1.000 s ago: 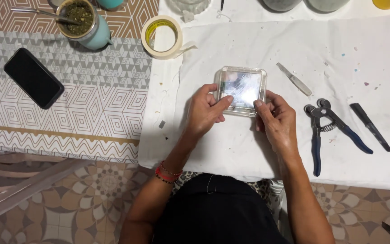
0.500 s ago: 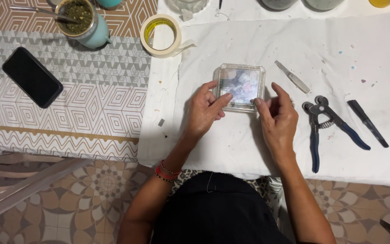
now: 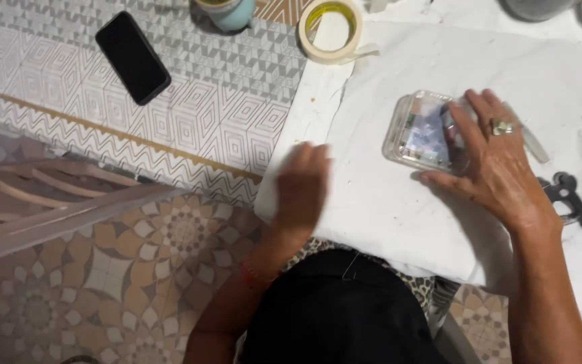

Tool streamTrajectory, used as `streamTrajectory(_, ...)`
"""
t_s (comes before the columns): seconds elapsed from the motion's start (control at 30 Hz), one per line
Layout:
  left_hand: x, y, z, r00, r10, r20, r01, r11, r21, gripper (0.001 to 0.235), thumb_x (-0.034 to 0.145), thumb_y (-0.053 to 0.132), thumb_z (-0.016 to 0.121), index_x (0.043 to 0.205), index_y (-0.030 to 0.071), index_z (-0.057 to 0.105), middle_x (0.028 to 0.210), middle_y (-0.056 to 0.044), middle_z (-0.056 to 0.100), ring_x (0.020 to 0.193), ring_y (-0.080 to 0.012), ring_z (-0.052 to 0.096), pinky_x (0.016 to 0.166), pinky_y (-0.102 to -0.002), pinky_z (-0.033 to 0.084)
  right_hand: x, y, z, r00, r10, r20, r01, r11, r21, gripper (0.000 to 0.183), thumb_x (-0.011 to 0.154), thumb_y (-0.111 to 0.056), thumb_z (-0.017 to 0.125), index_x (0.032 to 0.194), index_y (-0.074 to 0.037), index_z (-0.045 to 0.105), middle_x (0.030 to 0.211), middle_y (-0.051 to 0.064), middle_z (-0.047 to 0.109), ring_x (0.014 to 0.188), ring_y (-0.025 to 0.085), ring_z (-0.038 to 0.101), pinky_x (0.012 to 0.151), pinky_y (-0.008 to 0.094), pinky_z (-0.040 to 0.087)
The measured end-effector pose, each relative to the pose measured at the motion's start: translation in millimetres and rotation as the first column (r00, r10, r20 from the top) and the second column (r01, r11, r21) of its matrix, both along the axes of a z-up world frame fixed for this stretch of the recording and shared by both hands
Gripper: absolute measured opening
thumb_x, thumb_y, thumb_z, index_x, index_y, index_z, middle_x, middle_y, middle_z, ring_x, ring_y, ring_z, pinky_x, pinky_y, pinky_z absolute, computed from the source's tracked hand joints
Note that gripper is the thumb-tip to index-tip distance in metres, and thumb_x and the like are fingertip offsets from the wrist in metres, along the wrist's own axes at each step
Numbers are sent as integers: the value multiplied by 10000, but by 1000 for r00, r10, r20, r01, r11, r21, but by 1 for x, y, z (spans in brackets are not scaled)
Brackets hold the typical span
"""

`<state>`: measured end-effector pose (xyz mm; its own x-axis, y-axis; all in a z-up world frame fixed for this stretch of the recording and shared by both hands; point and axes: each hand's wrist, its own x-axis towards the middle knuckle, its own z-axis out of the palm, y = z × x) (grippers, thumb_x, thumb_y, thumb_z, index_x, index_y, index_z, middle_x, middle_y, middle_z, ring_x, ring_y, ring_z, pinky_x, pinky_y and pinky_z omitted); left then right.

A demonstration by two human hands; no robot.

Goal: The person organizes small colored pieces into a clear plastic container, closes it, and then cleans the white cloth-covered table using a pink dustpan and brush to sweep debris into the dustpan.

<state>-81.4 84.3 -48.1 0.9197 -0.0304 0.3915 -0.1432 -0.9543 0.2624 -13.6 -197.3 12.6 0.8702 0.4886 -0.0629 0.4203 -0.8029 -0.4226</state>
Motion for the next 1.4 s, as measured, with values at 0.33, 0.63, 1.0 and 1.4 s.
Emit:
streamTrajectory(0.33, 7, -10, 26, 992, -122, -11, 123, 992, 42, 162, 1018, 77, 627, 1118, -31, 696, 947, -116, 690, 829, -246, 634, 688, -341, 531, 24, 2, -2, 953, -6, -302, 13, 1000, 21, 1225, 665, -452, 864, 1638, -209, 161, 1667, 227, 130, 1416, 447, 352, 1186, 612, 241)
streamTrajectory(0.63, 11, -99, -2, 901, -425, -86, 9, 218, -976, 867, 964, 166, 700, 1539, -147, 132, 1470, -427, 305, 1290, -537, 509, 1063, -505, 523, 19, -8, -32, 977, -212, -6, 203, 923, 326, 1193, 563, -471, 933, 1574, -58, 452, 1362, 237, 554, 1165, 472, 599, 954, 586, 492)
streamTrajectory(1.0, 42, -122, 41, 911, -411, 24, -100, -276, -956, 355, 988, 252, 721, 1163, -14, 564, 1011, -42, 610, 959, -99, 569, 817, -334, 521, -35, 18, 9, 944, -322, -65, 319, 851, 417, 1323, 537, -266, 970, 1567, 136, 244, 1419, 445, 355, 1335, 653, 355, 1140, 703, 281)
streamTrajectory(1.4, 126, 3, 7, 962, -258, 86, 266, 960, -90, 356, 909, -95, 539, 1244, -27, 638, 1112, -222, 633, 995, -415, 651, 807, -543, 522, 10, 2, -53, 887, -436, -152, 440, 699, 564, 592, 1108, -270, 577, 1555, 72, 392, 1218, 318, 648, 1165, 423, 635, 1009, 565, 459)
